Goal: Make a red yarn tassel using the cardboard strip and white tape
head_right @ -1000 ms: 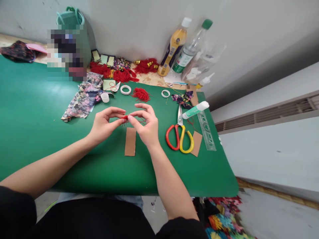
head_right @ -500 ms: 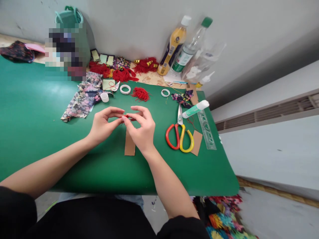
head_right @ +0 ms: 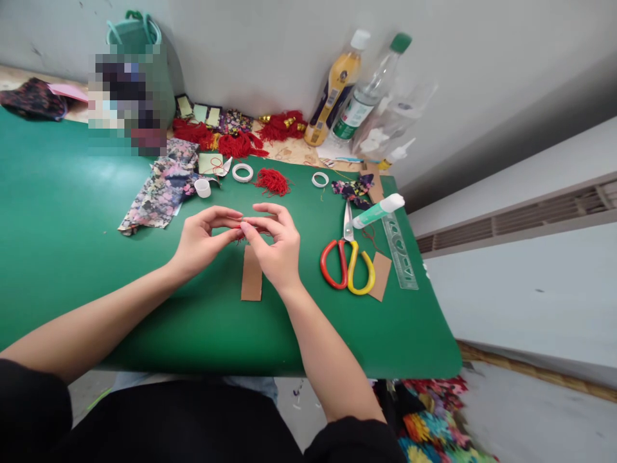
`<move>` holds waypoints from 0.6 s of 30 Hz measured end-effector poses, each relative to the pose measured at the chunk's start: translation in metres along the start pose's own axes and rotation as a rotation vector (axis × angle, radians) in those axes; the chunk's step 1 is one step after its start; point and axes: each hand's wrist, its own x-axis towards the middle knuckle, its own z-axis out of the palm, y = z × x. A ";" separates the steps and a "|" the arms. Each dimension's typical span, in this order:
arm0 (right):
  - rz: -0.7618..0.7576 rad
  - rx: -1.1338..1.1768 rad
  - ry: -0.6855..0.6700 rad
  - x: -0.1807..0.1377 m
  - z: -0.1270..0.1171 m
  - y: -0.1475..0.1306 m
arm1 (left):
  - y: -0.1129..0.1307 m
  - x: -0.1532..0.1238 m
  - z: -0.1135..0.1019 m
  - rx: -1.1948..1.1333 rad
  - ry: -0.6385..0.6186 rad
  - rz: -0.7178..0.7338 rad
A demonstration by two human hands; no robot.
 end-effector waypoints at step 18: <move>0.040 0.087 0.021 0.004 -0.001 0.002 | -0.003 0.000 -0.005 -0.032 -0.042 0.041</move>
